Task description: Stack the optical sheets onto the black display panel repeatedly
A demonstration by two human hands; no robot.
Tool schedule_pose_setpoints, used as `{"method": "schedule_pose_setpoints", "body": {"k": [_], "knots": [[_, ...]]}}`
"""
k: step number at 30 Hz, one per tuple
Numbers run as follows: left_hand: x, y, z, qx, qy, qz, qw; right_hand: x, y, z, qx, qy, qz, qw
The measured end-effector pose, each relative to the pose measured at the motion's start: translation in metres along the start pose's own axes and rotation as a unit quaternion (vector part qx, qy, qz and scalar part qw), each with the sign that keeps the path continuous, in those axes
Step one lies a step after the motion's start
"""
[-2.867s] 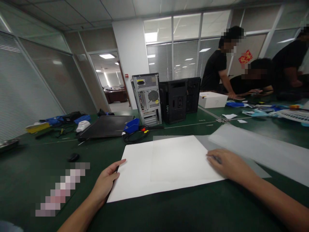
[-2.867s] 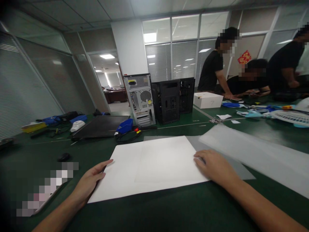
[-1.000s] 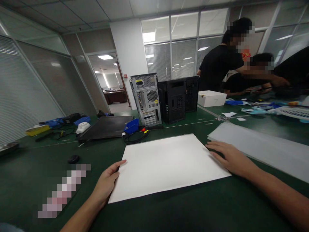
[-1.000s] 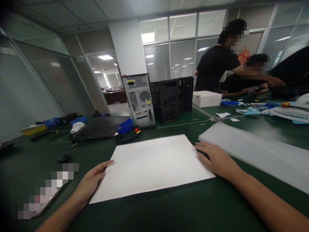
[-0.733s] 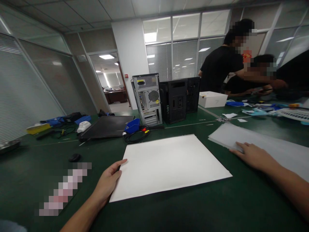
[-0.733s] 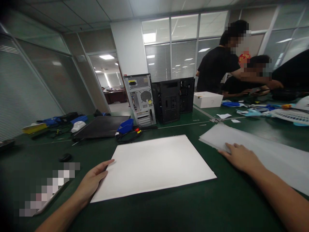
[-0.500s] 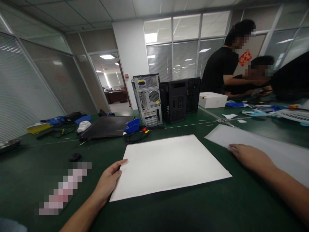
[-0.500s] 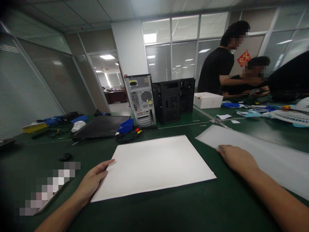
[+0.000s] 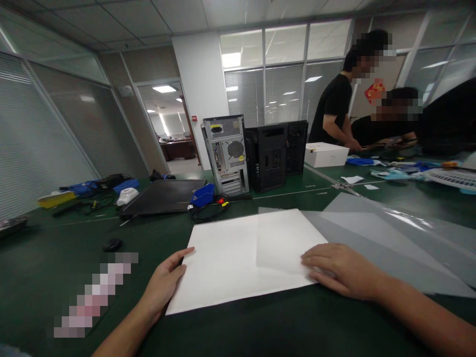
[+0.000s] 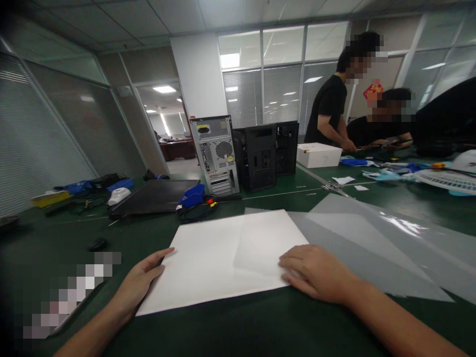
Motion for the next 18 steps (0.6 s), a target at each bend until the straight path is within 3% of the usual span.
{"method": "schedule_pose_setpoints", "body": {"k": [3, 5, 7, 9, 11, 14, 18], "knots": [[-0.002, 0.002, 0.0, -0.002, 0.0, 0.008, 1.0, -0.004, 0.001, 0.0, -0.016, 0.016, -0.01, 1.0], [-0.002, 0.003, 0.0, -0.003, 0.0, 0.014, 1.0, -0.023, 0.001, 0.004, -0.035, 0.105, 0.031, 0.993], [-0.002, 0.004, 0.0, -0.003, -0.002, 0.019, 1.0, -0.046, 0.003, 0.011, -0.035, 0.222, 0.095, 0.97], [-0.001, 0.004, 0.0, -0.003, -0.006, 0.024, 1.0, -0.064, 0.005, 0.02, -0.007, 0.325, 0.144, 0.935], [0.0, 0.004, 0.001, -0.002, -0.01, 0.028, 1.0, -0.072, 0.008, 0.027, 0.033, 0.382, 0.151, 0.911], [-0.002, 0.005, 0.002, -0.005, -0.012, 0.027, 1.0, -0.067, 0.012, 0.025, 0.051, 0.378, 0.115, 0.917], [-0.005, 0.005, 0.003, -0.015, 0.001, 0.014, 1.0, -0.048, 0.01, 0.011, -0.017, 0.257, 0.039, 0.965]]}}
Point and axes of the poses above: each hand's wrist, its own z-axis away from the middle knuckle, its own y-axis out of the palm, x = y × z, the point moved 4 cm from there along -z, towards the middle knuckle, and after that the axes turned 5 degrees about z, right-handed, at the moved point
